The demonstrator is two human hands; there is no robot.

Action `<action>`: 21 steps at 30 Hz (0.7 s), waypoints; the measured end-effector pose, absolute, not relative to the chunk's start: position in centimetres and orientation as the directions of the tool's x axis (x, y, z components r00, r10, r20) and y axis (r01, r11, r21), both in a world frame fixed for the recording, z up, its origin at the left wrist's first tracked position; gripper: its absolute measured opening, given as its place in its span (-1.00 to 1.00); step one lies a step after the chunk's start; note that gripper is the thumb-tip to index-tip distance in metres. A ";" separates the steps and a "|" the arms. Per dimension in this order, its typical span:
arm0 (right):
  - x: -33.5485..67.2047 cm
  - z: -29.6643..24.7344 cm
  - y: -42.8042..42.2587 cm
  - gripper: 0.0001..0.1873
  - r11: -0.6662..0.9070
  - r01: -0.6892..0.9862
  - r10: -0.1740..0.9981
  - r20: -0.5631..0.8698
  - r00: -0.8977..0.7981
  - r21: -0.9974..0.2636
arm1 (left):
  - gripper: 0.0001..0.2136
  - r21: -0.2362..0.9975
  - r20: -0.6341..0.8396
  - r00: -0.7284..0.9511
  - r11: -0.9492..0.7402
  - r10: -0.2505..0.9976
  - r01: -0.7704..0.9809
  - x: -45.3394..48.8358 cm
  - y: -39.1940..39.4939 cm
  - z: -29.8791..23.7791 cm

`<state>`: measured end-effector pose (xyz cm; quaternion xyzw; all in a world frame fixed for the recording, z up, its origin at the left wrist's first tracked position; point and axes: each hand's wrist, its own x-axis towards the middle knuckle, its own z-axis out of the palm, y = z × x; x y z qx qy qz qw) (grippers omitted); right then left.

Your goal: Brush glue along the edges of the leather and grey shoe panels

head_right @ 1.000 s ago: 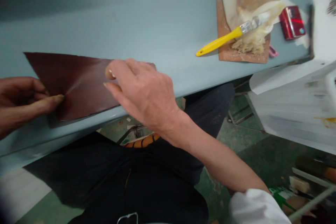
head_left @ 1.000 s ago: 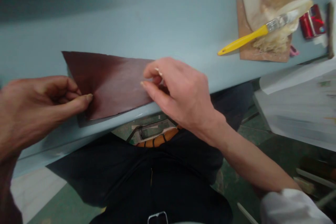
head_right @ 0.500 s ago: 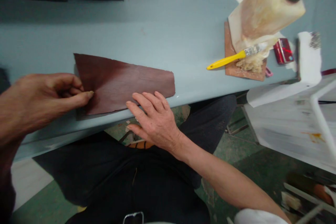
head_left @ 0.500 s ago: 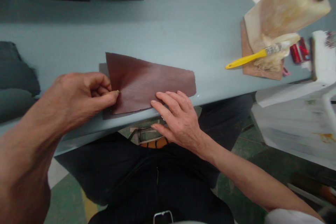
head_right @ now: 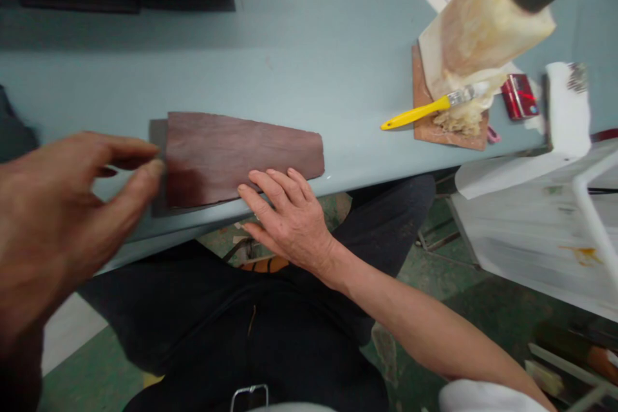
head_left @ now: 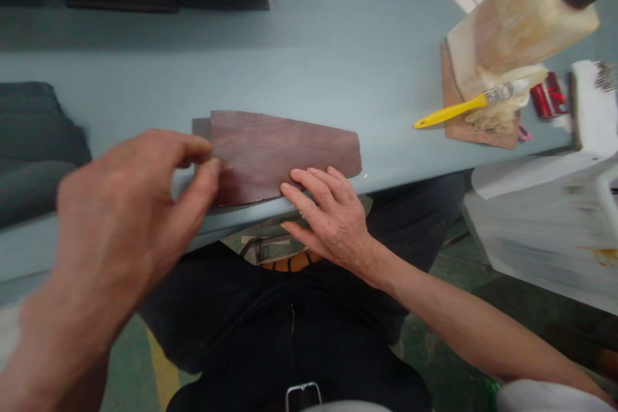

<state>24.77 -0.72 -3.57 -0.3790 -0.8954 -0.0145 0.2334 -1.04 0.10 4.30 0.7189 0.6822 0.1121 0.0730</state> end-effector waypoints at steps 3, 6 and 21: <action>24.9 -4.0 -0.8 -0.49 0.700 0.697 0.691 0.395 -0.605 -0.158 | -0.50 0.226 0.162 0.462 -0.488 0.872 0.843 2.2 -2.3 2.5; 25.0 -4.5 -1.0 -0.48 0.694 0.703 0.699 0.379 -0.607 -0.155 | -0.35 0.182 0.125 0.476 -0.492 0.871 0.851 4.3 -3.7 0.0; 26.7 -4.9 -0.9 -0.50 0.694 0.718 0.668 0.413 -0.619 -0.045 | -0.20 0.194 0.062 0.333 -0.338 0.941 0.921 2.7 -5.1 -1.5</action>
